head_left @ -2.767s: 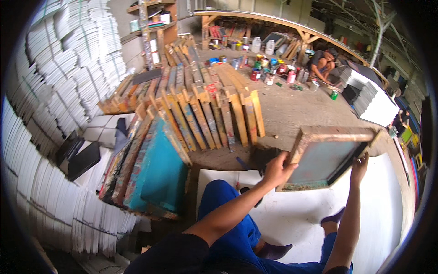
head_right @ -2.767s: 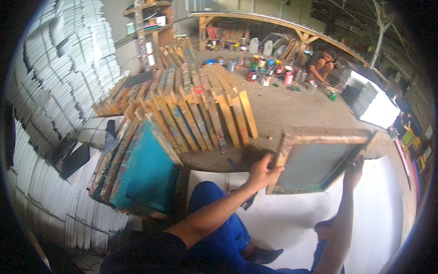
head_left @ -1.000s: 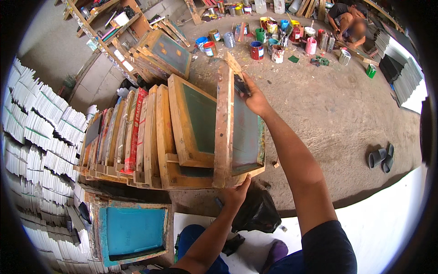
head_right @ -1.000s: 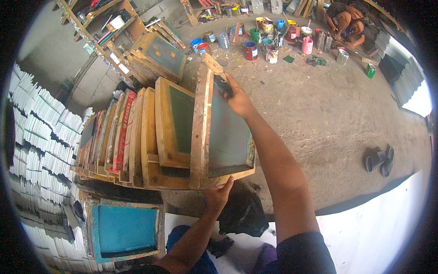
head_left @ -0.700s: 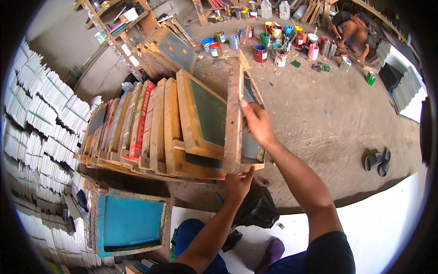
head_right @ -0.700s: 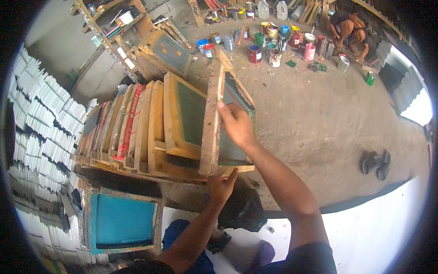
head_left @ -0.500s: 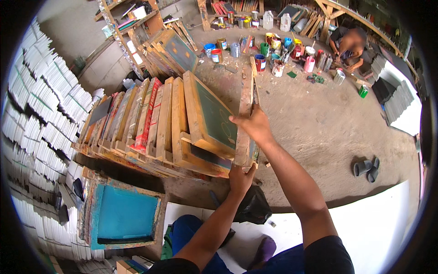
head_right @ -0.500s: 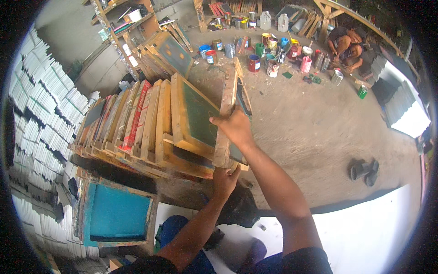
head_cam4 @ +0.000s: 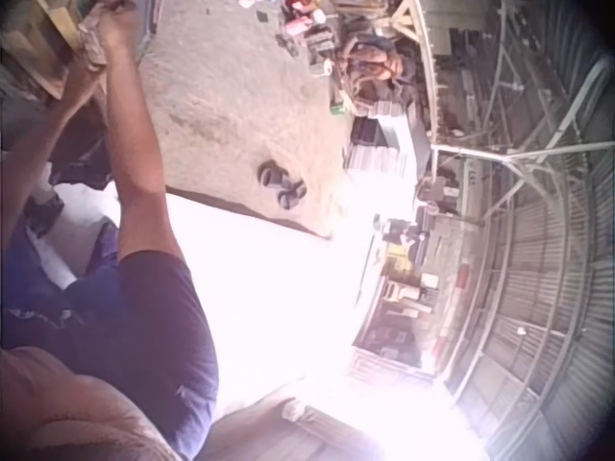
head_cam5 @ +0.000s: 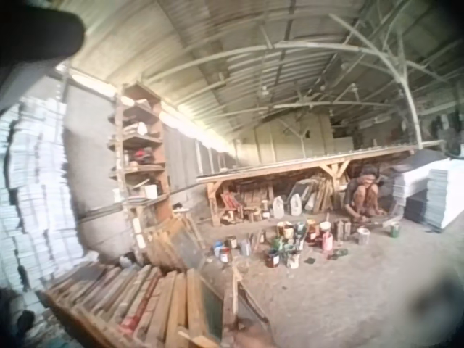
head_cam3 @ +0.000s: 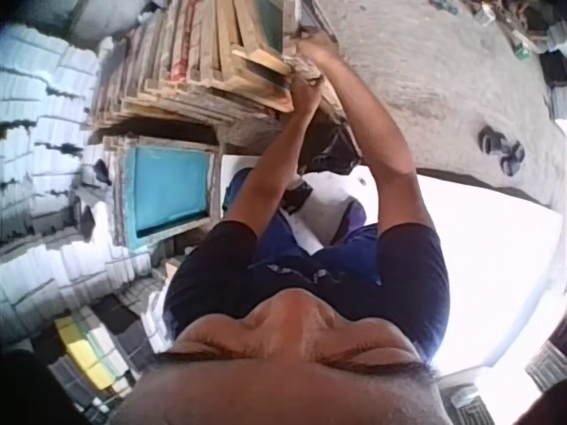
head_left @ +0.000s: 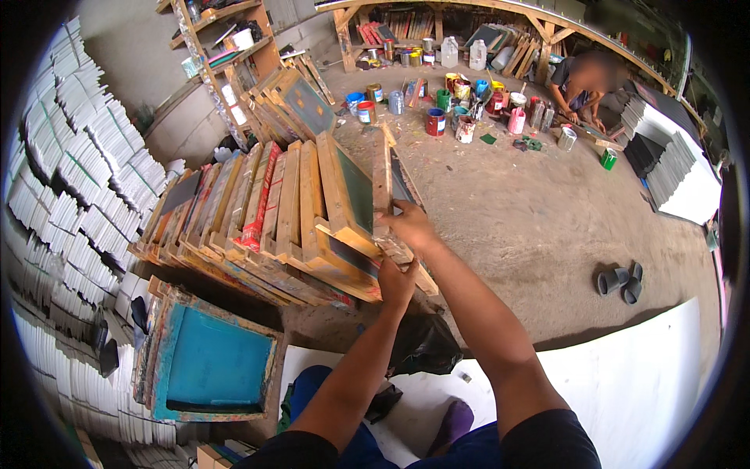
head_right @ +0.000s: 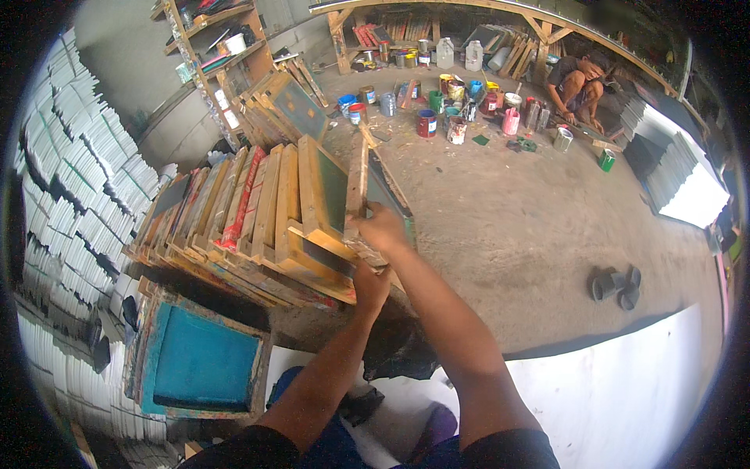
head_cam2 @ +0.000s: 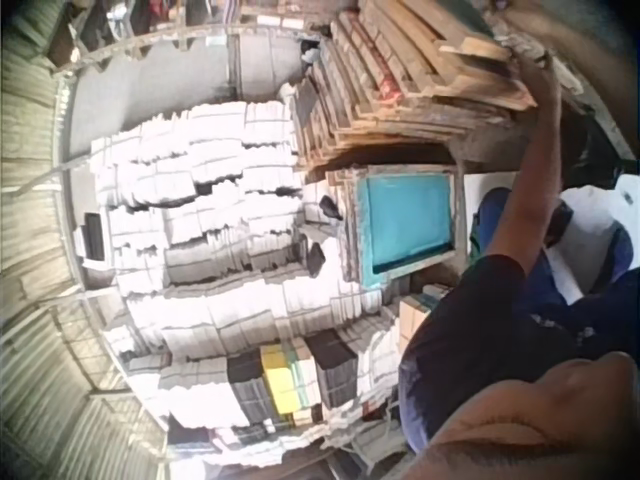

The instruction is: The person sits on the floor and uses a small tool to scrape and clean the edges of a teal-colored screen printing frame. They repeatedly wipe the surface and edges, then lift and inspect the frame before placing it on a stack of other frames.

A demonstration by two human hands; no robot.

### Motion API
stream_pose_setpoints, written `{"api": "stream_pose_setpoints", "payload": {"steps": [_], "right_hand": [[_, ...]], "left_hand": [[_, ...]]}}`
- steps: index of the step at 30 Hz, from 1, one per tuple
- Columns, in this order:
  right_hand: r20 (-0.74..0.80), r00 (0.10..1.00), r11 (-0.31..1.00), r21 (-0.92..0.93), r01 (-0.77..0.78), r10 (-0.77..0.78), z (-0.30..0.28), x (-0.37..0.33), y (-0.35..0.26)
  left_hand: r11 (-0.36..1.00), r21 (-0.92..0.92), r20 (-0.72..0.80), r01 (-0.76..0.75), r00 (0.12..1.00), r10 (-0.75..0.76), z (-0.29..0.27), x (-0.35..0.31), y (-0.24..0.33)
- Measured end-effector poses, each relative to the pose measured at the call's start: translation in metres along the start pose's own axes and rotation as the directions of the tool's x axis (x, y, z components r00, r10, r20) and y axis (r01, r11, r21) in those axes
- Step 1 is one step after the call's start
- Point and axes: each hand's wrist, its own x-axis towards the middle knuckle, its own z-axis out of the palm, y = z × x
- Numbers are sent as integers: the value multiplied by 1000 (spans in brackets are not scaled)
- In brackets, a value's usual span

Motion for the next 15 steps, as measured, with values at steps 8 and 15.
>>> {"api": "stream_pose_setpoints", "payload": {"steps": [8, 15], "right_hand": [[116, 988, 990, 116, 84, -98, 27, -14, 6], [-205, 912, 931, -173, 323, -355, 24, -69, 15]], "left_hand": [[933, 357, 151, 32, 984, -92, -33, 4, -17], [861, 451, 293, -232, 950, 103, -70, -12, -17]]}}
